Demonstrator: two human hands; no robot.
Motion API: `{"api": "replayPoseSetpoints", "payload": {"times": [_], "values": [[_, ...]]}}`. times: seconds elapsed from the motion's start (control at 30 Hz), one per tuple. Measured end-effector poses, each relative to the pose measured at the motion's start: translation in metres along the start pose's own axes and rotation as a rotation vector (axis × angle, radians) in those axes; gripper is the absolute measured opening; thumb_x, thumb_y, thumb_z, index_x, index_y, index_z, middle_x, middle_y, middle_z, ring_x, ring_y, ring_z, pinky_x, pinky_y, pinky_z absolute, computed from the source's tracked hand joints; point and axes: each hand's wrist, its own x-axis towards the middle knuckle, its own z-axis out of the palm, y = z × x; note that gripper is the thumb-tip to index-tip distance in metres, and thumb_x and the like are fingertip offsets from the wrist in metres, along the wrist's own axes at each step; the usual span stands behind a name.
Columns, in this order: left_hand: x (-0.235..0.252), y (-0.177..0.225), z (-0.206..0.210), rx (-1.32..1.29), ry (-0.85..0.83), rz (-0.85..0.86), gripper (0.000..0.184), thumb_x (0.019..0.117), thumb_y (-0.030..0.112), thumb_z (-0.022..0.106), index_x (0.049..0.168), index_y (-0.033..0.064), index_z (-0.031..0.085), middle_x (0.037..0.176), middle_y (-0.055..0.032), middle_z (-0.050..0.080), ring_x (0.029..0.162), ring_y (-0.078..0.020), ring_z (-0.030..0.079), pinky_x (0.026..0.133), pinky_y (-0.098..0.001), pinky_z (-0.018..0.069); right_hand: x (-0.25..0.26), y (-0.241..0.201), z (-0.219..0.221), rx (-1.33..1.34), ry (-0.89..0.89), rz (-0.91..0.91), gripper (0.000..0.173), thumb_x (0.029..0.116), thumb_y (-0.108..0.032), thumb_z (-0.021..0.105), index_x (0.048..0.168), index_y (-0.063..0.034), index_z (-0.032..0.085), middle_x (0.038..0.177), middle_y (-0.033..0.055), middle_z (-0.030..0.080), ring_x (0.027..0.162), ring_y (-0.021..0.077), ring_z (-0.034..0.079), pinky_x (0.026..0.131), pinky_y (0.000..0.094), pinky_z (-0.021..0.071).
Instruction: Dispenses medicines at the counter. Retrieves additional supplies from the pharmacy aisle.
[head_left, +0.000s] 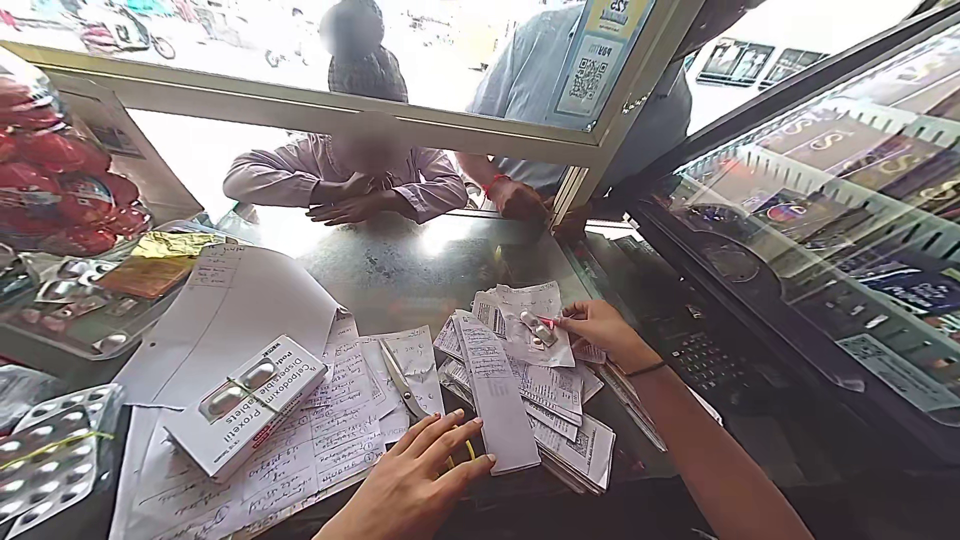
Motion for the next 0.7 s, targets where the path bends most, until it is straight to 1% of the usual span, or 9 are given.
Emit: {"api": "replayPoseSetpoints", "payload": {"times": [0.1,0.13,0.23,0.3,0.37,0.4,0.5,0.63,0.7], "values": [[-0.01,0.0,-0.011,-0.038,0.031,-0.044,0.027,0.1089,0.026,0.045,0.125,0.0218,0.066,0.142,-0.0096,0.061,0.141,-0.0235,0.049,0.119,-0.0394,0.0351,0.004,-0.006,0.0,0.175,-0.028,0.039,0.017,0.1002,-0.004,0.062,0.114,0.0058,0.061,0.09,0.01,0.065,0.068,0.0074,0.062,0.064,0.0228,0.0532],[-0.015,0.0,-0.018,-0.039,0.048,-0.069,0.026,0.109,0.027,0.045,0.124,0.022,0.065,0.142,-0.0085,0.061,0.141,-0.0224,0.048,0.119,-0.0391,0.0346,0.009,-0.005,0.0,0.222,-0.029,0.045,0.018,0.0999,-0.003,0.063,0.115,0.0059,0.061,0.089,0.0093,0.065,0.068,0.0071,0.061,0.064,0.0223,0.0525],[-0.036,-0.002,-0.037,-0.06,0.101,-0.157,0.027,0.1095,0.03,0.045,0.125,0.0213,0.065,0.142,-0.0063,0.06,0.143,-0.0196,0.046,0.12,-0.0365,0.0335,0.027,-0.002,0.003,0.349,-0.009,0.038,0.013,0.0991,-0.002,0.063,0.11,0.0037,0.062,0.086,0.0062,0.066,0.069,0.0067,0.063,0.066,0.0223,0.0541],[-0.05,-0.003,-0.048,-0.068,0.127,-0.224,0.029,0.1096,0.032,0.044,0.124,0.0209,0.066,0.141,-0.0048,0.061,0.143,-0.0179,0.045,0.119,-0.0344,0.0339,0.034,-0.014,0.006,0.401,-0.007,0.026,0.012,0.0989,-0.003,0.063,0.109,0.0021,0.062,0.085,0.0049,0.066,0.069,0.0071,0.064,0.065,0.0225,0.0548],[-0.06,-0.006,-0.055,-0.057,0.14,-0.269,0.03,0.1097,0.033,0.044,0.124,0.0205,0.068,0.14,-0.0044,0.062,0.143,-0.0178,0.045,0.119,-0.0342,0.0346,0.04,-0.031,0.014,0.402,-0.019,-0.03,0.012,0.0988,-0.004,0.064,0.108,0.0021,0.062,0.083,0.0051,0.066,0.066,0.0077,0.064,0.064,0.0234,0.0556],[-0.063,-0.008,-0.056,-0.046,0.146,-0.277,0.031,0.1098,0.033,0.043,0.124,0.02,0.068,0.139,-0.0044,0.063,0.143,-0.0181,0.045,0.119,-0.0345,0.0348,0.042,-0.042,0.019,0.384,-0.035,-0.067,0.014,0.0991,-0.004,0.064,0.111,0.0033,0.062,0.084,0.0059,0.066,0.065,0.0081,0.064,0.063,0.0242,0.0556],[-0.065,-0.012,-0.052,0.01,0.161,-0.261,0.031,0.1101,0.032,0.042,0.122,0.0196,0.068,0.136,-0.0038,0.065,0.14,-0.018,0.049,0.119,-0.0359,0.0346,0.048,-0.079,0.044,0.351,-0.112,-0.146,0.014,0.0999,-0.005,0.063,0.112,0.003,0.062,0.084,0.0059,0.067,0.064,0.0076,0.064,0.061,0.0239,0.0557],[-0.064,-0.017,-0.043,0.083,0.156,-0.229,0.03,0.11,0.03,0.042,0.118,0.0204,0.069,0.131,-0.003,0.068,0.136,-0.0188,0.054,0.118,-0.0379,0.036,0.064,-0.121,0.087,0.401,-0.223,-0.18,0.014,0.1002,-0.005,0.062,0.11,0.0034,0.061,0.083,0.0076,0.066,0.065,0.0092,0.065,0.063,0.0254,0.0565],[-0.066,-0.018,-0.041,0.11,0.149,-0.243,0.03,0.1095,0.031,0.042,0.117,0.0213,0.07,0.13,-0.0023,0.069,0.136,-0.0189,0.054,0.118,-0.038,0.0356,0.067,-0.134,0.102,0.304,-0.214,-0.22,0.02,0.1028,-0.012,0.061,0.116,0.0038,0.062,0.089,0.01,0.066,0.069,0.0119,0.066,0.066,0.0284,0.0577]]}}
